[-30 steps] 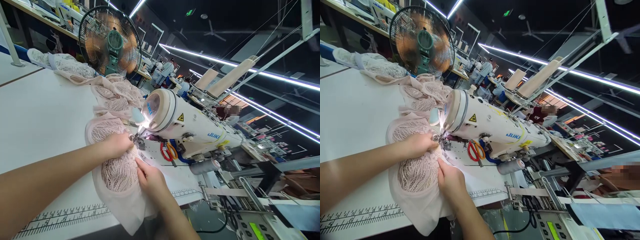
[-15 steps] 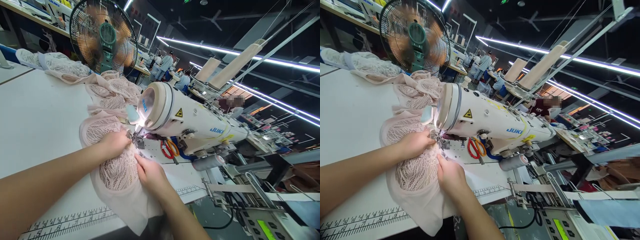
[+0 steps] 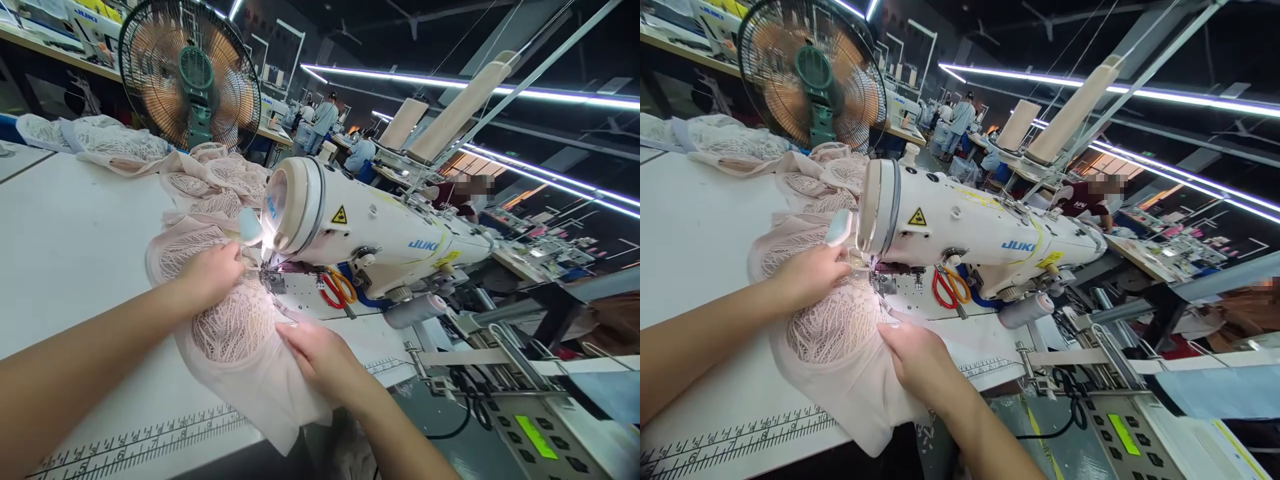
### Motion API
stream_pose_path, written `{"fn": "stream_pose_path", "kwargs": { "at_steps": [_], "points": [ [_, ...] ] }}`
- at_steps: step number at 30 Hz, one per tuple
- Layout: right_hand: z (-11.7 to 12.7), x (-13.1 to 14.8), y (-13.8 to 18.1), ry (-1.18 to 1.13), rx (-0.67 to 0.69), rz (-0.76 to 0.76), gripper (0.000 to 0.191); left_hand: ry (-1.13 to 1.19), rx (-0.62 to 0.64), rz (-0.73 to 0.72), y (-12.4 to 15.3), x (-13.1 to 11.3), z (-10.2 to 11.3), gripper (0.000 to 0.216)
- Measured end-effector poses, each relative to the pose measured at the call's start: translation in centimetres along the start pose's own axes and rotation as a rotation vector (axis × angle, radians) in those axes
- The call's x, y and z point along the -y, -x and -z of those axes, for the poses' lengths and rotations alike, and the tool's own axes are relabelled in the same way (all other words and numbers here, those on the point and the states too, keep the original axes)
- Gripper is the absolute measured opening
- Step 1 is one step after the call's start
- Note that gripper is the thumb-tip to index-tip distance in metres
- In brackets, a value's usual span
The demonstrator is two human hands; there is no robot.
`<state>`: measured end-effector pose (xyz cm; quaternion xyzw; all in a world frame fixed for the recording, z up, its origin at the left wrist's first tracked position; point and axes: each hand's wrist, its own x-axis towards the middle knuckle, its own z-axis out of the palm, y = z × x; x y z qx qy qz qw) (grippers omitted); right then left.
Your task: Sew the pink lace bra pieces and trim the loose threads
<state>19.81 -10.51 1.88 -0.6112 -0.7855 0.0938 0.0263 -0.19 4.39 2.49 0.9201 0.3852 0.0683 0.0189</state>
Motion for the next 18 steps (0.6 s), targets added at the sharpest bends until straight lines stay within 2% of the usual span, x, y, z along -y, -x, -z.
{"fn": "stream_pose_path", "kwargs": {
  "at_steps": [2, 4, 5, 8, 10, 12, 18],
  "points": [
    [-0.2, -0.6, 0.7, 0.035, 0.014, 0.053, 0.042, -0.169, 0.032, -0.050, 1.3, -2.0, 1.7, 0.023],
    [-0.5, -0.9, 0.9, 0.064, 0.025, 0.083, 0.048, -0.199, 0.170, -0.064, 2.7, -4.1, 3.0, 0.016],
    [-0.6, -1.0, 0.9, 0.077, 0.028, 0.094, 0.049, -0.187, 0.259, -0.035, 3.4, -4.9, 3.3, 0.023],
    [-0.9, -1.1, 0.4, 0.106, 0.016, 0.114, 0.050, -0.191, 0.448, 0.081, 4.9, -5.8, 3.3, 0.073],
    [-0.9, -1.1, -0.1, 0.122, 0.019, 0.115, 0.053, -0.172, 0.498, 0.135, 5.4, -5.0, 2.7, 0.093],
    [-0.7, -1.0, -0.7, 0.141, 0.040, 0.101, 0.055, -0.120, 0.517, 0.169, 5.5, -3.6, 2.0, 0.096],
    [0.9, 0.0, -3.2, 0.120, 0.181, 0.017, 0.057, -0.007, 0.368, 0.168, 4.8, 1.0, 1.0, 0.098]
  ]
}}
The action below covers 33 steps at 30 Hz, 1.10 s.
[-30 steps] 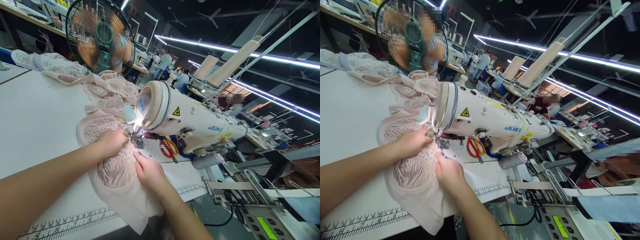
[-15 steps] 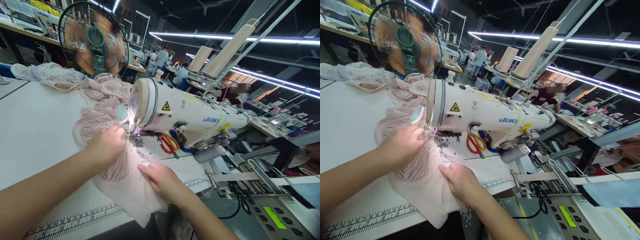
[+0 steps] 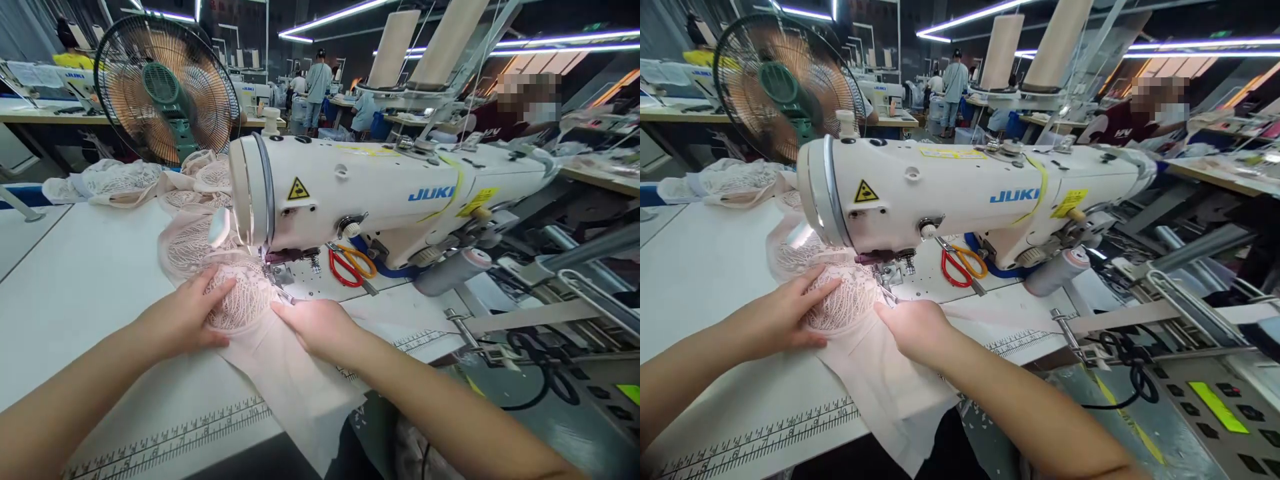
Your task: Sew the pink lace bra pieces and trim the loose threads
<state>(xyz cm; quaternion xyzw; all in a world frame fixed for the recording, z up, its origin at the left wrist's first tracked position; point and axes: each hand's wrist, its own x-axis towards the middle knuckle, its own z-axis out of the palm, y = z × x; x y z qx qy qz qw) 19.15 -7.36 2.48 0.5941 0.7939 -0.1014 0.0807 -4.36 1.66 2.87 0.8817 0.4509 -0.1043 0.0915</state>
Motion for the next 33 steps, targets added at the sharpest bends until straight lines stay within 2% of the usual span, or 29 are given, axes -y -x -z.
{"fn": "stream_pose_path", "kwargs": {
  "at_steps": [4, 8, 13, 18, 25, 29, 33],
  "points": [
    [0.8, 0.3, -1.0, 0.011, 0.090, -0.036, 0.062, 0.039, 0.000, -0.008, -0.9, 1.3, 0.5, 0.097],
    [0.7, 0.4, -1.6, 0.026, 0.070, -0.042, 0.066, 0.059, 0.004, -0.038, -1.7, 2.0, 1.0, 0.095],
    [0.5, 0.8, -2.0, 0.019, 0.102, -0.106, 0.083, 0.052, -0.033, -0.092, -3.2, 3.5, 1.1, 0.096],
    [0.0, 0.9, -1.9, 0.019, 0.075, -0.113, 0.083, 0.036, -0.117, -0.144, -4.7, 4.8, 1.5, 0.091],
    [-0.1, 0.5, -1.7, -0.019, 0.056, -0.088, 0.074, 0.082, -0.029, -0.068, -6.2, 5.4, 2.7, 0.095],
    [-0.4, 0.4, -1.6, -0.030, 0.024, -0.080, 0.073, 0.076, -0.037, 0.004, -6.7, 5.6, 2.7, 0.096],
    [-0.6, 0.5, -1.6, -0.033, 0.037, -0.083, 0.074, 0.075, -0.064, 0.036, -6.7, 5.3, 3.3, 0.087]
  ]
}}
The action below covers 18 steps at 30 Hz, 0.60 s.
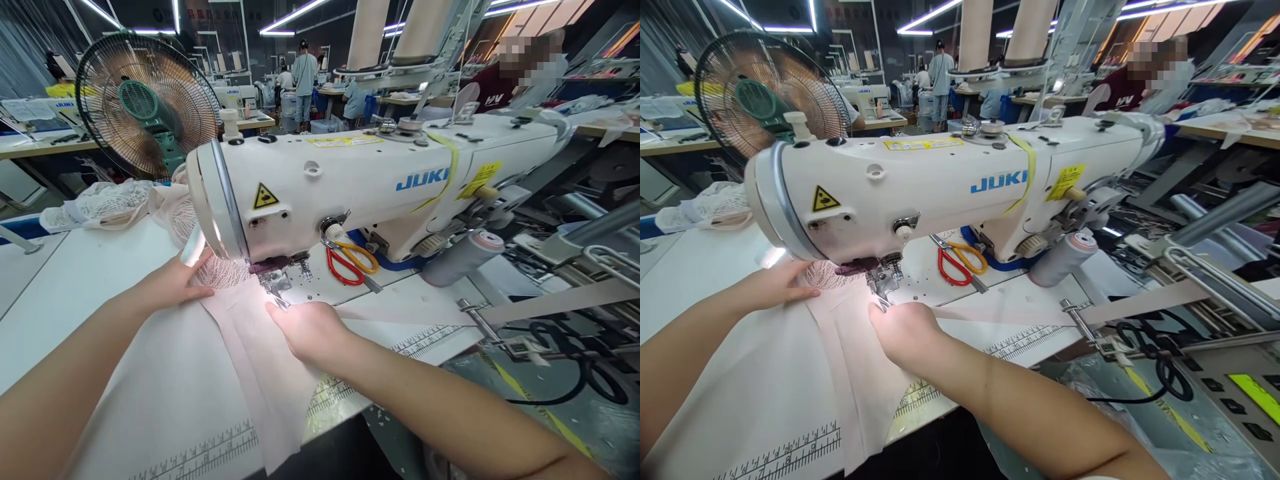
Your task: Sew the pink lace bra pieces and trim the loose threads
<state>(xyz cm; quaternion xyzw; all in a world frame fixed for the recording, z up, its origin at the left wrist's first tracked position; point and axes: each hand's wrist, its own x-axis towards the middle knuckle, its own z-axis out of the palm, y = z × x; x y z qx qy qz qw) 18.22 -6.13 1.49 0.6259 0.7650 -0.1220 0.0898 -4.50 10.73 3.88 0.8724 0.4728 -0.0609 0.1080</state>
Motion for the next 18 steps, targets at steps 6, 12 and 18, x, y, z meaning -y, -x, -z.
{"fn": "stream_pose_path", "kwargs": {
  "at_steps": [6, 12, 18],
  "points": [
    [1.0, -0.4, 1.3, -0.033, -0.013, 0.030, 0.064, -0.175, -0.104, 0.112, 1.4, -2.8, 0.7, 0.062],
    [0.2, -2.8, 5.6, -0.079, -0.081, 0.247, 0.036, -0.081, -0.430, -0.495, 7.7, -10.7, -4.9, 0.038],
    [-1.9, -4.1, 8.1, -0.096, -0.102, 0.316, 0.043, -0.173, -0.289, -0.710, 10.5, -13.9, -8.1, 0.058]
  ]
}}
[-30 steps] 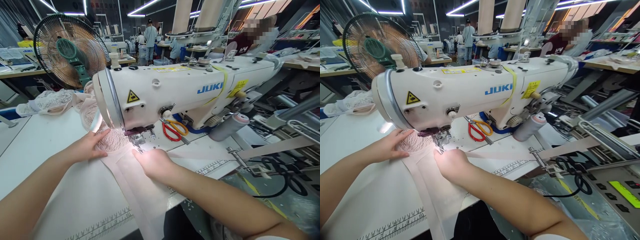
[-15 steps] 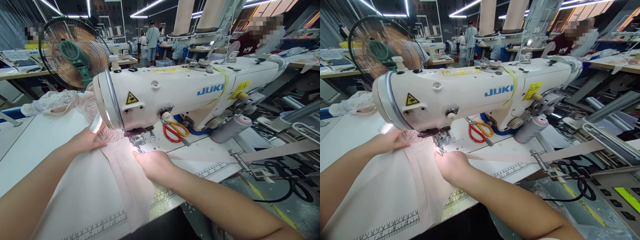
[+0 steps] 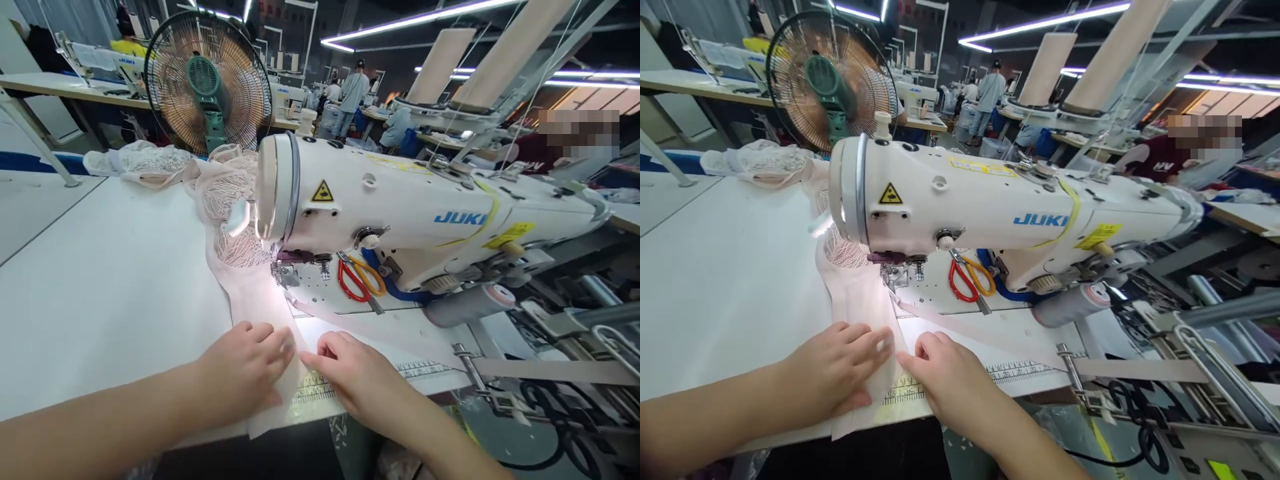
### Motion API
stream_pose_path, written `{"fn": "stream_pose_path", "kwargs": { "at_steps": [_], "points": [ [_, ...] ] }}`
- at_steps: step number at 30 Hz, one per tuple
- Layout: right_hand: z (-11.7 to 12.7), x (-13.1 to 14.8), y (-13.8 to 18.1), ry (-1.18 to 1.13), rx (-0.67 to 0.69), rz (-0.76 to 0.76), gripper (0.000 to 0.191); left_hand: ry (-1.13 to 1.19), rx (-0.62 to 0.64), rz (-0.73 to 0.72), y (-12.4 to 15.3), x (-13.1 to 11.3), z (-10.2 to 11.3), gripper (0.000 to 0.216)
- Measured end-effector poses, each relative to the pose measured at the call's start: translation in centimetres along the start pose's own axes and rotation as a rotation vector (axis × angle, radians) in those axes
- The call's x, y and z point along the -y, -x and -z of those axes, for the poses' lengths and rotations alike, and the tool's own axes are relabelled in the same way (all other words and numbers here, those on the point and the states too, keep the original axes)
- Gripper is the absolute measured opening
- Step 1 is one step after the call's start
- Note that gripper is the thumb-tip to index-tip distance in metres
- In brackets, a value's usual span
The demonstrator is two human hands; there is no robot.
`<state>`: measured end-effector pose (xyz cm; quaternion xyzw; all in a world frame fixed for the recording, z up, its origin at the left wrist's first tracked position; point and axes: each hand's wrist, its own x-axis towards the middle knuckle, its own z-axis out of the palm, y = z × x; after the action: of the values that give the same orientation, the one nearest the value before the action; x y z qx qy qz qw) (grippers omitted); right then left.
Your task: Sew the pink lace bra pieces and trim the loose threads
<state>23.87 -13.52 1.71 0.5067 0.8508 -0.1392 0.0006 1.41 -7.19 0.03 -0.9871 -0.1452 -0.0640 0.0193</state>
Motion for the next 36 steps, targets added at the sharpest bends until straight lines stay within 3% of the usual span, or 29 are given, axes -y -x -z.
{"fn": "stream_pose_path", "kwargs": {
  "at_steps": [12, 18, 21, 29, 36],
  "points": [
    [-0.3, 0.2, -2.0, 0.094, -0.026, 0.008, 0.043, -0.047, -0.067, -0.118, 1.3, 4.3, 0.3, 0.043],
    [-0.2, 0.0, -3.2, 0.140, -0.039, -0.005, 0.046, -0.050, -0.180, -0.171, 1.4, 5.6, 0.2, 0.028],
    [0.0, -0.2, -3.8, 0.170, -0.044, -0.015, 0.045, -0.033, -0.212, -0.209, 1.2, 5.9, 0.2, 0.031],
    [1.4, 0.1, -5.7, 0.179, 0.085, -0.099, 0.059, 0.068, -0.149, -0.254, 0.8, 7.3, -0.3, 0.037],
    [3.1, 0.9, -7.2, 0.250, 0.228, -0.188, 0.063, 0.004, -0.068, -0.237, 0.5, 9.2, -0.1, 0.036]
  ]
}}
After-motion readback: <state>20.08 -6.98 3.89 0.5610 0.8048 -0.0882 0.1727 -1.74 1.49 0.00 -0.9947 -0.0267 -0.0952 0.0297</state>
